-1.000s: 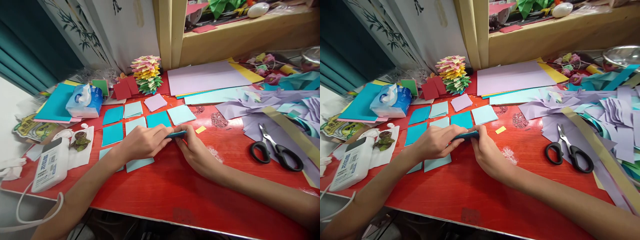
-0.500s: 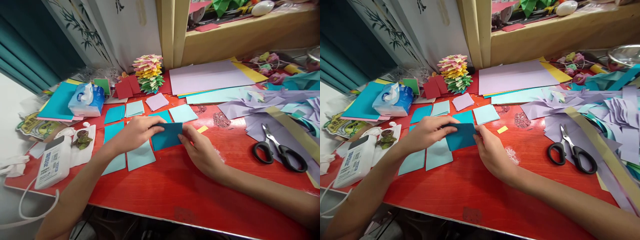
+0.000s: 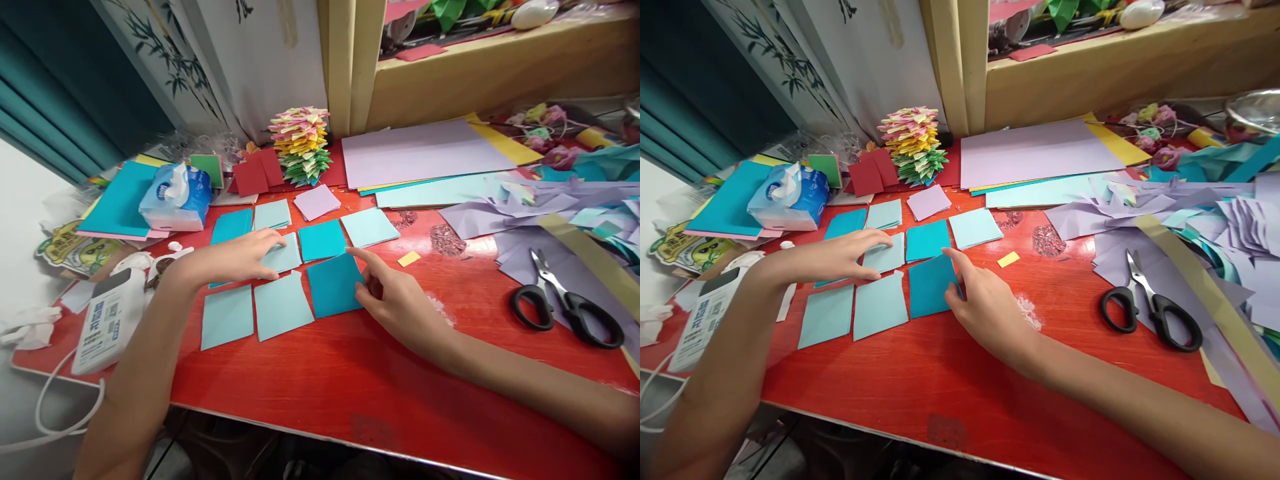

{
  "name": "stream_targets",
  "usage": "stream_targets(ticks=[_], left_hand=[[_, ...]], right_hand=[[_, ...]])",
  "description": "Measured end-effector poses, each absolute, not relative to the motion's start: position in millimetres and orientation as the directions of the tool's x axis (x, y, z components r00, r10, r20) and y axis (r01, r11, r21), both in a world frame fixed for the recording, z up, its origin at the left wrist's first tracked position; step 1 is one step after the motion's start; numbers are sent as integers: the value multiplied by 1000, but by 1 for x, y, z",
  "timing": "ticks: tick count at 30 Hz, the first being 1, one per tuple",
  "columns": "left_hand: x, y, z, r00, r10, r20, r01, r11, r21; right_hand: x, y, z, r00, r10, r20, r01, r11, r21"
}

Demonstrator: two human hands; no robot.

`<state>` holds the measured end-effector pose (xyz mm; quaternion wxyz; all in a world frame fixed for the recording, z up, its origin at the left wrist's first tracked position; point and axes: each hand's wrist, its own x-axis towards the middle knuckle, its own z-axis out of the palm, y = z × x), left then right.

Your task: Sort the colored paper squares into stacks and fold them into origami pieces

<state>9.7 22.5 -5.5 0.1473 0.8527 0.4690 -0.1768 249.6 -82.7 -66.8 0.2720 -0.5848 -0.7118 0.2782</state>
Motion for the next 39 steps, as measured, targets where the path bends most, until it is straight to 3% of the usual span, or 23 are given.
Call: stream_targets(ticks=[6, 17, 24, 39], left_hand=[[10, 21, -6, 461, 750, -474, 861, -508, 34], [17, 19, -2, 405, 823, -400, 895, -445, -9], [23, 11, -13, 486, 819, -305, 858, -513, -9], [20, 13, -7, 459, 807, -371, 873, -486, 24]], right_hand=[[248, -82, -68, -266, 952, 150, 758, 303, -577], [249, -82, -70, -306, 939, 156, 741, 338, -580], [249, -81, -69, -318, 933, 167, 742, 355, -568], [248, -82, -70, -300, 939, 166, 743, 340, -577]])
